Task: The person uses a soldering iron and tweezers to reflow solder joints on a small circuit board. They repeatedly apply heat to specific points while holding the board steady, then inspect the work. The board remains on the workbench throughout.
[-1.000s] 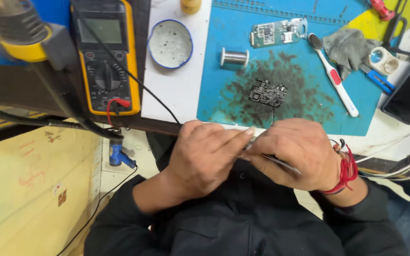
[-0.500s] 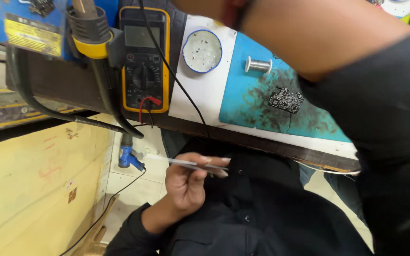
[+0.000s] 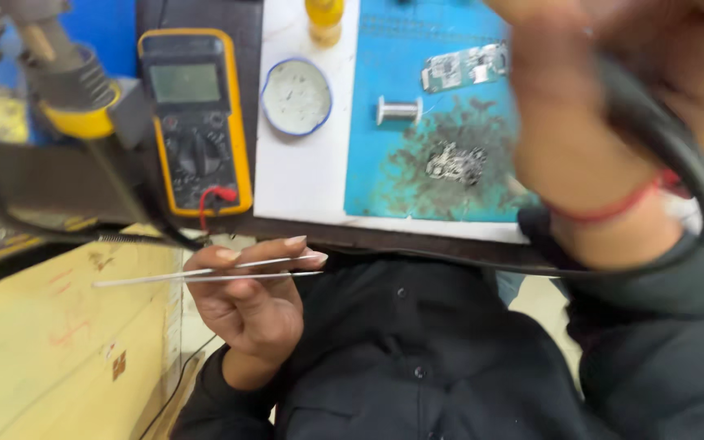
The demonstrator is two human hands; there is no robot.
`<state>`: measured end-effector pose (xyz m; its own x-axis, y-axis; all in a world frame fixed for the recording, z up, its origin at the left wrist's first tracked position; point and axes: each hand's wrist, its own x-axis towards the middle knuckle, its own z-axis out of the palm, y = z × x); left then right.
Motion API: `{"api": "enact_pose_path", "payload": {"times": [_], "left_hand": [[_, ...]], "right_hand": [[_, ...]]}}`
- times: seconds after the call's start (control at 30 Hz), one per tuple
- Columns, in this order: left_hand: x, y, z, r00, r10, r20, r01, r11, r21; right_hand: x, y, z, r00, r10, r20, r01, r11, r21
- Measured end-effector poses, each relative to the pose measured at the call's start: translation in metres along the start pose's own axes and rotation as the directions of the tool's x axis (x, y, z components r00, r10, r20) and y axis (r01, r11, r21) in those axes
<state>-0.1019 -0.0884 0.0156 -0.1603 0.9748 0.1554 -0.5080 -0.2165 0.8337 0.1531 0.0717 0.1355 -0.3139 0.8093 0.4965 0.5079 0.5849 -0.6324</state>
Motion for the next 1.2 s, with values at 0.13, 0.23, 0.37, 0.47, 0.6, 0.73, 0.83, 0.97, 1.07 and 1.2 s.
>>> {"api": "enact_pose_path", "payload": {"times": [0.13, 0.23, 0.37, 0.47, 0.6, 0.73, 0.83, 0.97, 1.07, 1.2], "left_hand": [[0.023, -0.028, 0.025, 0.982, -0.065, 0.176, 0.010, 0.955, 0.297], [0.041, -0.050, 0.040, 0.939, -0.195, 0.282, 0.042, 0.881, 0.471], [0.060, -0.062, 0.052, 0.892, -0.073, 0.446, -0.306, 0.631, 0.713], [0.063, -0.059, 0.054, 0.856, -0.046, 0.515, -0.404, 0.561, 0.723], [0.062, -0.055, 0.056, 0.873, -0.060, 0.485, -0.367, 0.575, 0.731], [0.061, -0.059, 0.063, 0.917, -0.176, 0.357, -0.082, 0.794, 0.602], [0.060, -0.073, 0.074, 0.925, -0.262, 0.275, 0.070, 0.829, 0.554], [0.060, -0.088, 0.081, 0.940, -0.207, 0.270, 0.027, 0.836, 0.548], [0.057, -0.089, 0.081, 0.936, -0.171, 0.309, -0.061, 0.784, 0.618], [0.058, -0.088, 0.081, 0.922, -0.179, 0.342, -0.093, 0.757, 0.647]], "right_hand": [[-0.109, 0.032, -0.006, 0.817, 0.331, -0.472, -0.180, 0.924, 0.336], [-0.173, 0.052, -0.004, 0.673, 0.485, -0.558, -0.300, 0.869, 0.392], [-0.212, 0.056, 0.009, 0.639, 0.531, -0.556, -0.372, 0.847, 0.380], [-0.219, 0.046, 0.020, 0.777, 0.466, -0.423, -0.406, 0.885, 0.229], [-0.217, 0.039, 0.025, 0.855, 0.379, -0.355, -0.381, 0.922, 0.066], [-0.212, 0.034, 0.032, 0.779, 0.496, -0.385, -0.437, 0.868, 0.235], [-0.205, 0.037, 0.033, 0.799, 0.490, -0.348, -0.458, 0.871, 0.177], [-0.199, 0.042, 0.031, 0.865, 0.379, -0.329, -0.418, 0.907, -0.054], [-0.203, 0.042, 0.033, 0.843, 0.406, -0.353, -0.413, 0.909, 0.058], [-0.207, 0.047, 0.038, 0.908, 0.269, -0.322, -0.275, 0.961, 0.029]]}}
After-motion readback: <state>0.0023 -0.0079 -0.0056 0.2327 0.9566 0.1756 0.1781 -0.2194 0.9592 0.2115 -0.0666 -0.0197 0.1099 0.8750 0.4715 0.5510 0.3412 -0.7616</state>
